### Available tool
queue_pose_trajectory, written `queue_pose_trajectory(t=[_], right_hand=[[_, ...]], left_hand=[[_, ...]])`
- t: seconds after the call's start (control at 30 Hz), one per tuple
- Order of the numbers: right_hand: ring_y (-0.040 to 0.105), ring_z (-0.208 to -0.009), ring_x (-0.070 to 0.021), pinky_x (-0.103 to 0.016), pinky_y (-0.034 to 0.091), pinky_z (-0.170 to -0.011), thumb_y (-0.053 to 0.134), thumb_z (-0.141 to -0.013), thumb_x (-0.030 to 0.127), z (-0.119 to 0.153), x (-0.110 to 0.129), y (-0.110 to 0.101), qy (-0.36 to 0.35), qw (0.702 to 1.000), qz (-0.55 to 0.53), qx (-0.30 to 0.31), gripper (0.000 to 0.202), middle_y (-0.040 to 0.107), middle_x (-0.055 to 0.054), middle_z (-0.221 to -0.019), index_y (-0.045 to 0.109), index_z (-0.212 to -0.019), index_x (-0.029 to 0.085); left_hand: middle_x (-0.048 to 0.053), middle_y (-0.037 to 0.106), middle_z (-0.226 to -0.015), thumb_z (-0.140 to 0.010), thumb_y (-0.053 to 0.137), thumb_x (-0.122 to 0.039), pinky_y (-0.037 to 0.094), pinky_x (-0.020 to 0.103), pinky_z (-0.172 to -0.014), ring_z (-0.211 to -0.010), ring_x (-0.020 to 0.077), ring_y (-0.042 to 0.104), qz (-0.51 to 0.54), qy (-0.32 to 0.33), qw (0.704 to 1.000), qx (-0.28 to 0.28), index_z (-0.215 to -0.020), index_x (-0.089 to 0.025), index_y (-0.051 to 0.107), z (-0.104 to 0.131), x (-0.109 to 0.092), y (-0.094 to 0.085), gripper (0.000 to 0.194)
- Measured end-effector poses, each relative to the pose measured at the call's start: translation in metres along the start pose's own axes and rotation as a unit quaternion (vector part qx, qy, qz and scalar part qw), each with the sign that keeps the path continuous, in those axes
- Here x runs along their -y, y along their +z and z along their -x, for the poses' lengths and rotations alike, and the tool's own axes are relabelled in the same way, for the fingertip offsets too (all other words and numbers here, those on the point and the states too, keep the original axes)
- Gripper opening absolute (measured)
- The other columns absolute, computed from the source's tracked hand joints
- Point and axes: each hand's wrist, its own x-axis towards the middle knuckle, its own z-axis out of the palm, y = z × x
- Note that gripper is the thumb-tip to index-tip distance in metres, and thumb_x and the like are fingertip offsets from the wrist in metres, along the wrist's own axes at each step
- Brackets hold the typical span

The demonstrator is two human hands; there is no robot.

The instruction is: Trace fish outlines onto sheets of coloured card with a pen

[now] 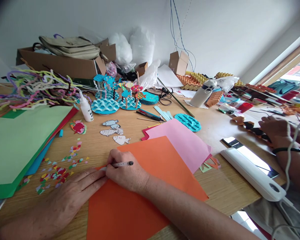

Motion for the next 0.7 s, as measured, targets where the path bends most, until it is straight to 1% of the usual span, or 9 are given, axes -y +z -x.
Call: queue_pose_trajectory(t=[0.17, 0.3, 0.53, 0.7], right_hand=[[0.038, -0.047, -0.0069, -0.016, 0.030, -0.044, 0.049, -0.065, 0.007, -0.0007, 0.0003, 0.0001, -0.002, 1.000, -0.001, 0.002, 0.013, 0.046, 0.007, -0.054, 0.045, -0.065, 0.019], [0.037, -0.046, -0.0065, -0.016, 0.029, -0.044, 0.048, -0.064, 0.006, -0.0008, 0.0004, 0.0004, -0.005, 1.000, 0.003, 0.000, 0.013, 0.045, 0.007, -0.052, 0.045, -0.065, 0.019], [0.038, -0.047, -0.0070, -0.016, 0.030, -0.045, 0.050, -0.065, 0.008, -0.0004, 0.0022, 0.0021, -0.011, 1.000, 0.016, 0.006, 0.012, 0.045, 0.007, -0.052, 0.046, -0.066, 0.019], [0.039, -0.049, -0.0075, -0.017, 0.030, -0.045, 0.048, -0.066, 0.008, -0.0002, 0.0004, -0.0012, -0.004, 1.000, -0.008, -0.006, 0.012, 0.047, 0.006, -0.055, 0.045, -0.065, 0.019]], left_hand=[[0.001, 0.055, -0.123, -0.072, 0.030, 0.004, 0.045, 0.028, -0.094, -0.111, 0.0161, 0.049, 0.014, 0.000, 1.000, 0.007, -0.126, -0.020, 0.043, 0.0001, 0.0014, -0.0012, 0.060], [0.002, 0.056, -0.120, -0.072, 0.030, 0.004, 0.046, 0.028, -0.093, -0.109, 0.0161, 0.051, 0.008, 0.004, 1.000, 0.004, -0.124, -0.018, 0.044, 0.0002, 0.0006, -0.0023, 0.059], [0.002, 0.056, -0.123, -0.074, 0.031, 0.003, 0.044, 0.028, -0.096, -0.113, 0.0159, 0.049, 0.010, -0.005, 1.000, 0.002, -0.126, -0.019, 0.044, 0.0016, 0.0007, 0.0016, 0.058], [0.001, 0.056, -0.124, -0.075, 0.031, 0.003, 0.043, 0.028, -0.097, -0.113, 0.0153, 0.049, 0.020, -0.015, 1.000, 0.019, -0.128, -0.021, 0.044, 0.0009, 0.0004, 0.0009, 0.059]])
